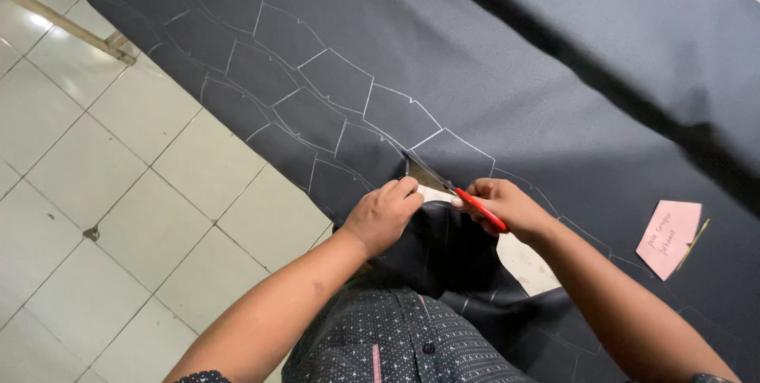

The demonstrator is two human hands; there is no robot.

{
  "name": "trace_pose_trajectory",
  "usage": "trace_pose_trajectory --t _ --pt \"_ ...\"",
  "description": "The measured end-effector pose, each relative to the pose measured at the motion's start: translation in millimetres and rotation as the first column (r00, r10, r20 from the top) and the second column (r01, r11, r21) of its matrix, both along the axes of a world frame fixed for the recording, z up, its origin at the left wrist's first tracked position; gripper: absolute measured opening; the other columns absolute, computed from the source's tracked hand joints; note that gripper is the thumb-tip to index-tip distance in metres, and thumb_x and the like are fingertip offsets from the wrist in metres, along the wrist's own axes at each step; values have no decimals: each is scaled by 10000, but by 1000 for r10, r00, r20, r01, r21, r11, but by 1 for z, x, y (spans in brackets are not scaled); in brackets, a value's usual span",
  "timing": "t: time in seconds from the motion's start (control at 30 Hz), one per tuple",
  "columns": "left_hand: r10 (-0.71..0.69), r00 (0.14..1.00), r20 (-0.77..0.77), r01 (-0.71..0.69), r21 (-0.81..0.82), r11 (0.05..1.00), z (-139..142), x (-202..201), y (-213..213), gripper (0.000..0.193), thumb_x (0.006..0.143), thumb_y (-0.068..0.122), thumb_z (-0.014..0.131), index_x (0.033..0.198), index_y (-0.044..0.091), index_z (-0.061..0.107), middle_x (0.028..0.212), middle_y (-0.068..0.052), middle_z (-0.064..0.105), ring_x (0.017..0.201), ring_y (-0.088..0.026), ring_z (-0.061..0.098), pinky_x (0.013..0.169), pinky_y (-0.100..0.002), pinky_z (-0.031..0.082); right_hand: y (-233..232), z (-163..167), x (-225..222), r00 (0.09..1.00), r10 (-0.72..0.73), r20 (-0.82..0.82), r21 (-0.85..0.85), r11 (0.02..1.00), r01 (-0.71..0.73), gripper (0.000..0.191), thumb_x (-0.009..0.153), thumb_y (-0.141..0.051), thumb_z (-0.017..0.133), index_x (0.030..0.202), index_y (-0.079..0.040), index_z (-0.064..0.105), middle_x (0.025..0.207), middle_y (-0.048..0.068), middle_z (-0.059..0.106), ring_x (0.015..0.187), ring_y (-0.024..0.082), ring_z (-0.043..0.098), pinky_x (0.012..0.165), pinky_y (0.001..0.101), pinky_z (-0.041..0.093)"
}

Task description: The person cuts a piece of dark fabric along chalk lines using red-handled scissors, then rolls the cut piece and sets it aside. They smooth the remaining fabric and place a pink paper pattern on it.

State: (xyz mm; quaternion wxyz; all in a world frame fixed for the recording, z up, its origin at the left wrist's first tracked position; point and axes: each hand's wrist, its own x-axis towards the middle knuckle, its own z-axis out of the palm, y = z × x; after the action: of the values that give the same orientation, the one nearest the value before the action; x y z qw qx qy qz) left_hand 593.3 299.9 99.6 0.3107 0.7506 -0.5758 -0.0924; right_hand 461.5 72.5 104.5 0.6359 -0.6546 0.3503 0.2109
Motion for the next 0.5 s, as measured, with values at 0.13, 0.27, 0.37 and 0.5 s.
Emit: trace_pose_trajectory --t 0.13,0.27,0.37,0.5 --pt "-13 1000 -25 12 -48 999 9 3 -1 47 882 54 616 926 51 601 1008 -90 563 911 -290 631 754 -427 551 12 -8 16 999 -50 21 71 996 48 419 838 -375 810 957 2 672 639 6 542 455 67 457 407 230 347" --pt "-8 999 -51 5 -61 998 15 5 0 41 892 61 624 930 51 613 999 -86 565 906 -288 635 746 -427 549 19 -3 30 1000 -14 -24 -42 999 13 410 830 -409 783 965 -30 700 652 0 588 459 63 500 421 220 393" --pt "-3 998 -56 -1 -80 997 17 7 2 39 888 67 637 901 53 603 990 -88 564 912 -288 639 753 -426 550 19 2 35 999 -22 -27 -35 999 21 422 829 -410 785 954 -16 702 636 9 576 453 71 491 417 227 388" --pt "3 998 -58 -7 -75 997 20 9 5 46 878 59 641 882 51 595 972 -93 560 911 -290 639 753 -420 555 14 6 38 1000 -1 -26 -43 999 0 409 820 -393 799 943 -14 703 613 11 571 452 71 487 415 231 382"
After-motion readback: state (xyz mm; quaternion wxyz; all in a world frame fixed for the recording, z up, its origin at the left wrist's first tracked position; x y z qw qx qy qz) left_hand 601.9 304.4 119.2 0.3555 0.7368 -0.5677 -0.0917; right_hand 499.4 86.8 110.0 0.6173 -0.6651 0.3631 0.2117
